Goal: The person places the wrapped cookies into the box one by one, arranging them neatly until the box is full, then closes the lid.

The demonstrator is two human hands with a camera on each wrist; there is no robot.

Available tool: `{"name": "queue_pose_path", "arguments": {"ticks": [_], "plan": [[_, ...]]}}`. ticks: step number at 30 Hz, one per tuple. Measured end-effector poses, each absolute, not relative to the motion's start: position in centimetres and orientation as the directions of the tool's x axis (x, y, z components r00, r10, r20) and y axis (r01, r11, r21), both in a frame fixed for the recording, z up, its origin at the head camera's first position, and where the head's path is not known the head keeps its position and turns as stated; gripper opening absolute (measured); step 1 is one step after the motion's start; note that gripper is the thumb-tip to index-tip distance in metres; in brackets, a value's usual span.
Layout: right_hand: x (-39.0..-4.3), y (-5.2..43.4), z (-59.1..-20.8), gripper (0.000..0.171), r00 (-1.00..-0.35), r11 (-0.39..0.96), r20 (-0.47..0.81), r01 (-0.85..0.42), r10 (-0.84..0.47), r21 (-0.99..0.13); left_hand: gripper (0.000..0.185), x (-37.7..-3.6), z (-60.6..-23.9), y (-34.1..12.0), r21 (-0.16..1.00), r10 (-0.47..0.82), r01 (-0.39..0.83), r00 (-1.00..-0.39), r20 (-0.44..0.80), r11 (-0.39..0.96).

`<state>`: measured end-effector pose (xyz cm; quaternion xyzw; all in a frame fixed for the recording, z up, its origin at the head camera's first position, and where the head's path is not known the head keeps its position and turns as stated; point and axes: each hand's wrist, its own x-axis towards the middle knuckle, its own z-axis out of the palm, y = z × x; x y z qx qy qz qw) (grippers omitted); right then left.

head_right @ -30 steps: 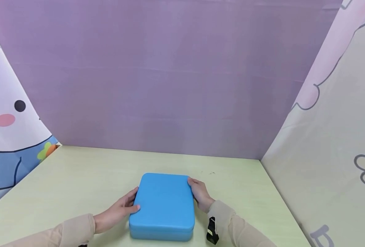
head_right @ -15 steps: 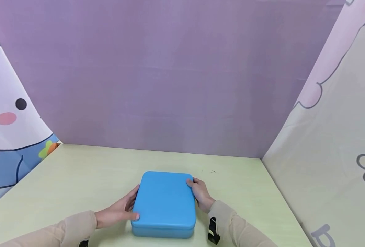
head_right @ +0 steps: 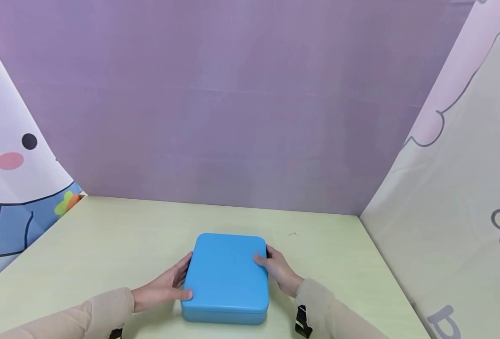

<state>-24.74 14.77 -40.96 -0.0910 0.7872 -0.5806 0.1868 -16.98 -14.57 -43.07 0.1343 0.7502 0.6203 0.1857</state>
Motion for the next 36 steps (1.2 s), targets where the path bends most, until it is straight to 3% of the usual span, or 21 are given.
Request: {"name": "queue_pose_path", "arguments": {"ticks": [5, 9, 13, 21, 36], "plan": [[-22.5, 16.5, -40.1, 0.097, -0.856, 0.378, -0.238, 0.055, -0.459, -0.924, 0.102, -17.2, -43.3, -14.6, 0.983, 0.438, -0.026, -0.893, -0.106, 0.184], [-21.5, 17.5, -40.0, 0.103, -0.780, 0.337, -0.240, 0.040, -0.578, -0.941, 0.102, -17.2, -43.4, -14.7, 0.986, 0.440, -0.026, -0.893, -0.096, 0.162], [-21.3, 17.9, -40.3, 0.105, -0.751, 0.299, -0.225, 0.038, -0.621, -0.954, 0.102, -17.2, -43.5, -14.8, 0.987, 0.439, -0.030, -0.893, -0.098, 0.158], [-21.1, 18.4, -41.0, 0.103, -0.731, 0.284, -0.214, 0.029, -0.648, -0.958, 0.102, -17.3, -43.6, -14.8, 0.986, 0.449, -0.038, -0.887, -0.107, 0.159], [-23.1, 17.7, -40.9, 0.101, -0.767, 0.323, -0.205, -0.003, -0.607, -0.947, 0.103, -19.2, -43.2, -15.0, 0.982, 0.415, -0.034, -0.903, -0.109, 0.184]]}}
